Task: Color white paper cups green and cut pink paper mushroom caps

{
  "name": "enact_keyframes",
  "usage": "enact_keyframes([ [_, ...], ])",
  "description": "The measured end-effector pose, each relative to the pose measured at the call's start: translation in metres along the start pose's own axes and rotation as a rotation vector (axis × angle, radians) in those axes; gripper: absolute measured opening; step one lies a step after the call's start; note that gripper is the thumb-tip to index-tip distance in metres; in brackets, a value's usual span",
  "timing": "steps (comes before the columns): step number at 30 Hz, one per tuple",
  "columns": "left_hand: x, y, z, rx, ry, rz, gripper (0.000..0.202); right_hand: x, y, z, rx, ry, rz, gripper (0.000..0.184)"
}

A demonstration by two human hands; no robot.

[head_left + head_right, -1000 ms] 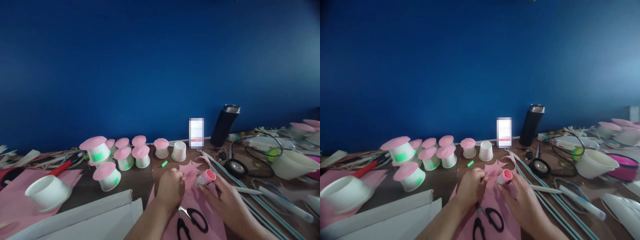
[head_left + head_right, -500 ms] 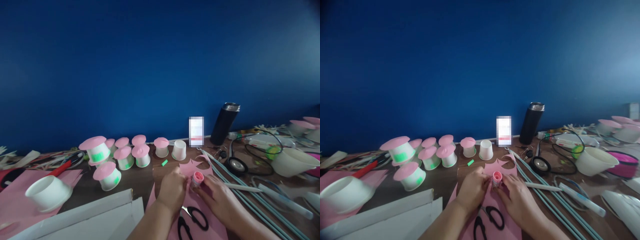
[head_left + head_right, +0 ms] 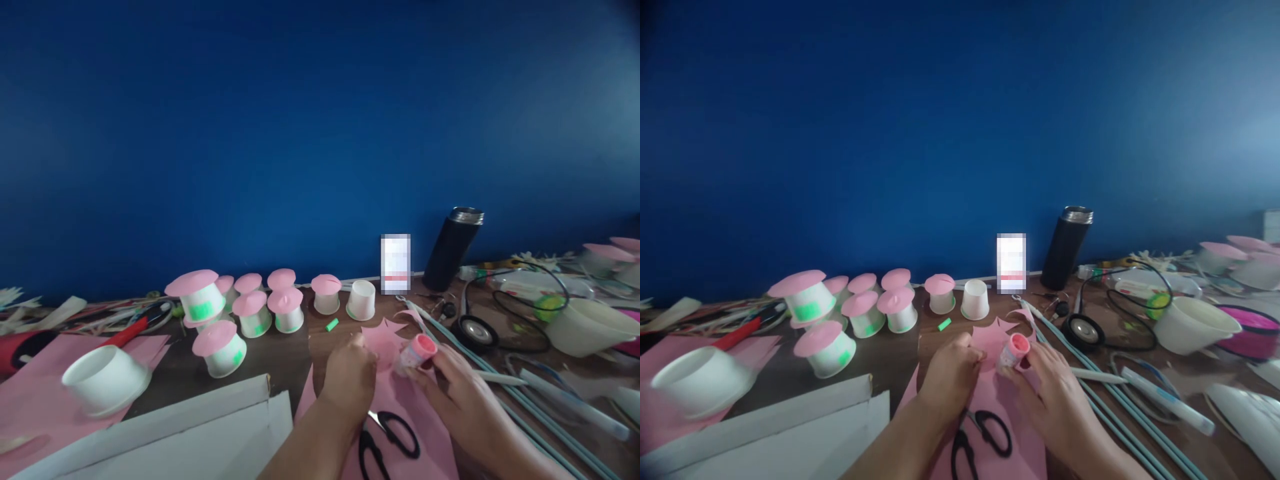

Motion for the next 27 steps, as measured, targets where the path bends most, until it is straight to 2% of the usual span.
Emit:
enact_keyframes([
  [3,0.000,0.000,0.001,-0.009,-0.008,0.006,0.025,0.000,0.001,0.000,0.006,-0.024,-0.010,0.019],
  [8,0.005,0.004,-0.004,0.012,0.017,0.088,0.030,-0.006,-0.001,0.020,-0.143,-0.026,0.011,0.019],
  [11,0.006,0.004,-0.006,0.017,0.029,0.099,0.031,-0.009,-0.002,0.025,-0.179,0.031,0.007,0.016],
  [20,0.006,0.005,-0.008,0.015,0.025,0.101,0.028,-0.008,0.000,0.013,-0.140,0.091,-0.032,0.017],
  [27,-0.003,0.000,0.002,0.022,0.072,0.046,0.036,0.013,-0.001,-0.004,0.013,-0.024,0.109,0.027],
])
Point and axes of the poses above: each hand's wrist, its own y-axis away from the middle knuckle, its own z-axis out of the palm, x = y × z, the point moved 7 cm from there along -y, towards the middle knuckle, and after that the axes turned 8 degrees about -y, right-handed, at the moved point
